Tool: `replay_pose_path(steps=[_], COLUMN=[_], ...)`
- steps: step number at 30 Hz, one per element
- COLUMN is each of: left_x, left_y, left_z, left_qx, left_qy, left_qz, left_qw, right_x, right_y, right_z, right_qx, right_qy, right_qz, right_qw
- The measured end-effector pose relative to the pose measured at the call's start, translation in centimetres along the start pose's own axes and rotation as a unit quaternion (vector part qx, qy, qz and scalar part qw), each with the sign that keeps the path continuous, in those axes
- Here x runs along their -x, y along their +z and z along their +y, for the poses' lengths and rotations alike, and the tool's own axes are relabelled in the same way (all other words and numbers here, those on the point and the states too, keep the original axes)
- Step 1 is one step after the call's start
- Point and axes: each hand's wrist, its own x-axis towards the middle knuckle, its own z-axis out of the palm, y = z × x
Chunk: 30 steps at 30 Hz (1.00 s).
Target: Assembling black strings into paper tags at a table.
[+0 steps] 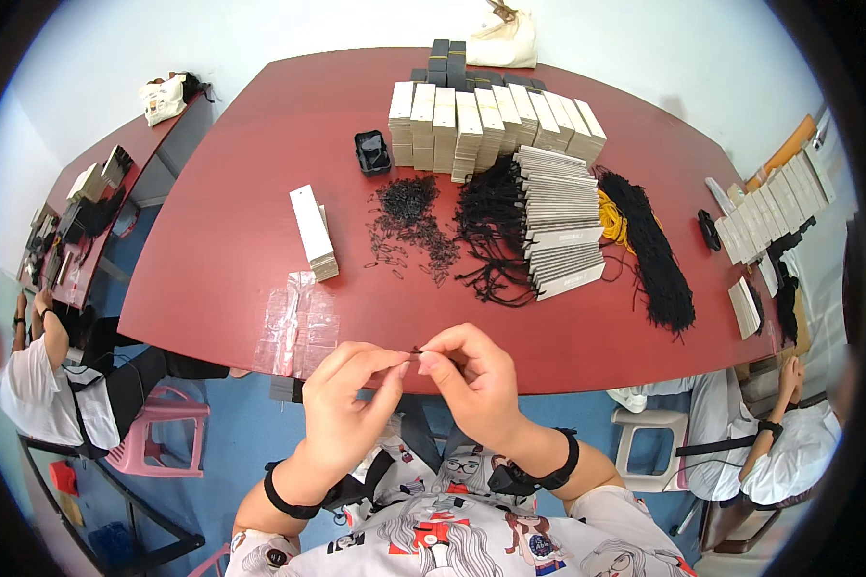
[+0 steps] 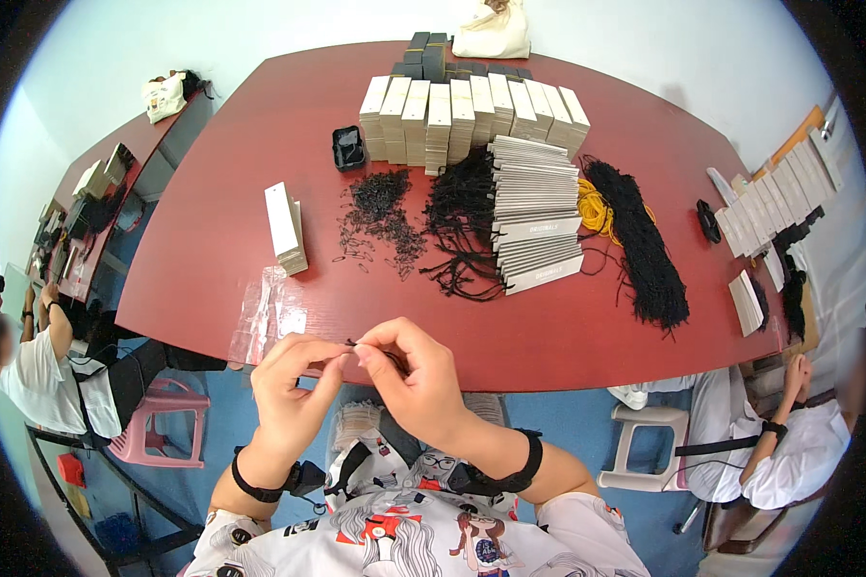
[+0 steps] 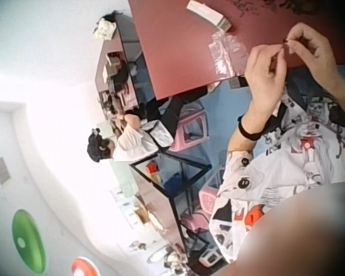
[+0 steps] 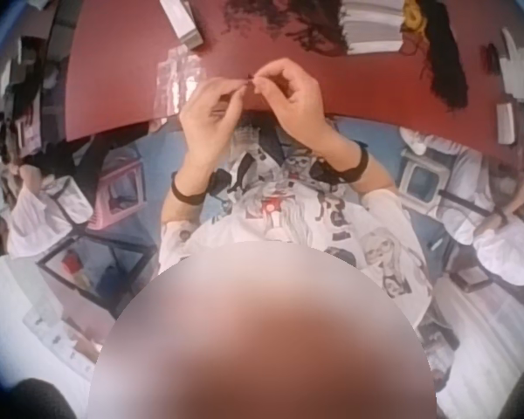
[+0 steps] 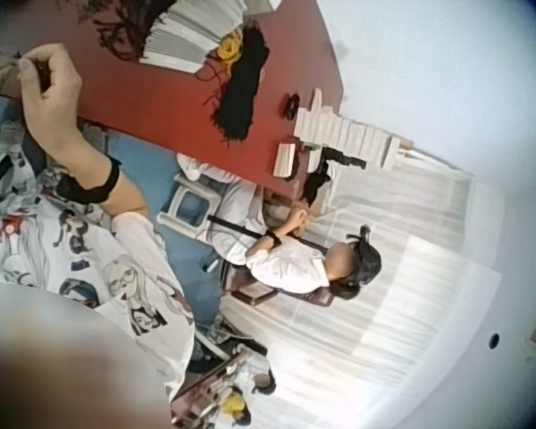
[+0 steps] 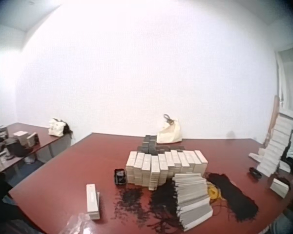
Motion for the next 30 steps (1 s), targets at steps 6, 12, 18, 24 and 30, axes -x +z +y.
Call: replay_pose_path(steps=[6,12,18,24,30], left_x=[0.6,1.0,1.3,1.6,1.6], left_y=[0.2,0.6,0.4,0.3,-0.6], left_z=[0.0,0.1,0.7,0.7,1.4], left_qx=[0.049,0.091,0.042,0.009,-0.020], left_qy=[-0.076,-0.088,-0.046,0.007,0.057], left_qz=[0.034,0.043,0.034,0.046,0.001], left_qw=[0.995,0.991,0.998,0.999,0.998], right_x=[0.5,0.5,0.6,0.9,1.1], right_y=[-0.3,0.5,0.6,0.8,0.6], right_z=[-1.6,-2.5,-2.7,-2.2,-1.5], right_qx=[0.134,0.175,0.193,0.166,-0.072], right_qy=[-0.019,-0.055,-0.066,-0.065,0.013], right_qz=[0.023,0.024,0.022,0.035,-0.014], right_qw=[0.990,0.983,0.979,0.983,0.997])
